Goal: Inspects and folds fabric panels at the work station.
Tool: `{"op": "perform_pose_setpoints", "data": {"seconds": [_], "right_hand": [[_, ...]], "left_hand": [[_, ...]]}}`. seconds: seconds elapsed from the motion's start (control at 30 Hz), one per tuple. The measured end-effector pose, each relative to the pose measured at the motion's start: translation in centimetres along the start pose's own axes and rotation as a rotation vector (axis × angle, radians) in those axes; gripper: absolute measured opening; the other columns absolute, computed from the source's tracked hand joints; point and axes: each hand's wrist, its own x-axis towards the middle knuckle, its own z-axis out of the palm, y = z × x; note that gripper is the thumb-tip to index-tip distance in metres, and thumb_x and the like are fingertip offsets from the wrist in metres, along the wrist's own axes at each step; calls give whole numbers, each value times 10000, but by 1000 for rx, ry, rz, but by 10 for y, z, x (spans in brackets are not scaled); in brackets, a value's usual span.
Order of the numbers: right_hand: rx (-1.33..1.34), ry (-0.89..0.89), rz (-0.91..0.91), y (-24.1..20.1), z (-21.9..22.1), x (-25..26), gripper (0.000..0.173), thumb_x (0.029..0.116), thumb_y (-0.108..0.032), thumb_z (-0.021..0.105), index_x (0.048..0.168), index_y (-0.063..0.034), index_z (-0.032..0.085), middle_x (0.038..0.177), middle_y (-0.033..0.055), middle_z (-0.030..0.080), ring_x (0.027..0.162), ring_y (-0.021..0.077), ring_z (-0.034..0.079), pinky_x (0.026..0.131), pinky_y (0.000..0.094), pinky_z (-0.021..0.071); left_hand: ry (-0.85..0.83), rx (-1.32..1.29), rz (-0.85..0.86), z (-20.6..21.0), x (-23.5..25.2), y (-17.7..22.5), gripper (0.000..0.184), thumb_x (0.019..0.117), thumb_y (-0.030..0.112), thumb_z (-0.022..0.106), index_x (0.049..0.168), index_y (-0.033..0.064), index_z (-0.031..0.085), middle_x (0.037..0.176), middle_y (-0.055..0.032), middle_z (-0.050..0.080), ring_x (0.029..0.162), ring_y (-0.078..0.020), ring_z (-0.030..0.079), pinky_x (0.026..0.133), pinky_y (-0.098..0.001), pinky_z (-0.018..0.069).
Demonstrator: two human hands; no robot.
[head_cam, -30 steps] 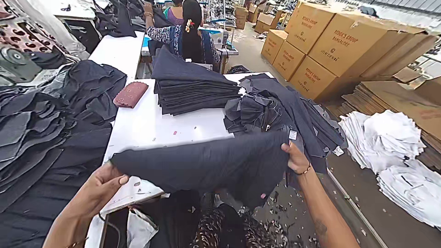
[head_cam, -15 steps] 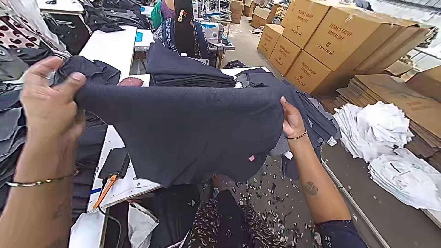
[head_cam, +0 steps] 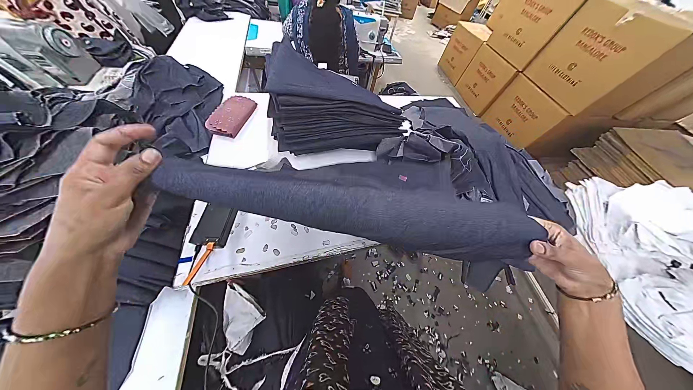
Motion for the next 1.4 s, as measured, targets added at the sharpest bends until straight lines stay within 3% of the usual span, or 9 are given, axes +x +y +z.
{"op": "perform_pose_setpoints", "data": {"seconds": [0.17,0.27,0.4,0.53,0.63,0.83,1.03,1.23,1.4], "right_hand": [[-17,170,79,22,3,-7,272,845,-346,811,1101,-262,769,1033,-93,764,920,3,706,828,203,593],[-152,367,-49,8,10,18,169,853,-248,811,977,-255,696,903,-115,737,809,-10,685,746,173,582],[-573,384,-123,-25,-7,52,583,823,-93,743,1372,-127,549,973,-88,701,839,2,688,786,190,594],[-1187,442,-83,-55,-12,85,179,937,-149,743,1070,-32,768,1008,165,693,865,257,648,786,525,509],[-1180,566,-330,-83,-6,78,239,941,-245,716,1007,-19,752,1023,104,666,904,138,612,815,353,518],[-840,244,-525,-74,13,5,100,921,-490,713,988,-416,725,954,-289,618,907,-122,570,783,82,463],[-766,-274,-141,-1,54,11,196,924,-414,727,963,-232,788,836,-87,657,749,-74,562,650,86,455],[-1072,-382,51,26,164,139,206,981,-241,654,1037,-81,771,1013,140,694,909,263,669,840,465,531],[-783,-243,-459,80,293,206,182,994,-118,633,1112,-62,760,1148,175,670,998,267,693,806,409,595]], "left_hand": [[-144,-167,-190,-7,-17,-20,301,1040,168,468,1162,188,742,1045,78,752,870,22,696,754,-151,578],[-350,-219,-103,-17,-8,-11,326,950,310,689,1256,204,731,1127,38,754,945,-16,714,804,-178,590],[-352,257,-37,-9,26,15,385,878,81,654,1254,153,700,1108,40,747,891,-24,709,771,-212,600],[-264,735,114,25,72,20,179,995,23,622,1132,-70,691,1107,-257,627,955,-369,602,838,-607,457],[-6,769,372,35,80,39,318,1053,139,525,1171,-128,651,1176,-393,576,1144,-534,547,985,-681,386],[141,763,418,-26,24,-1,401,1071,354,509,1230,22,670,1221,-240,613,1157,-363,576,1007,-525,443],[-201,919,197,12,-64,-88,380,833,-1,692,1212,-32,687,1328,-420,523,1244,-680,449,951,-848,329],[-981,598,-230,138,-151,-109,801,767,405,882,1428,59,590,1599,-180,405,1517,-340,322,1229,-648,114],[-384,564,-206,137,-189,-112,345,870,155,743,1090,-108,701,1069,-279,717,1089,-430,683,1037,-586,479]]}}
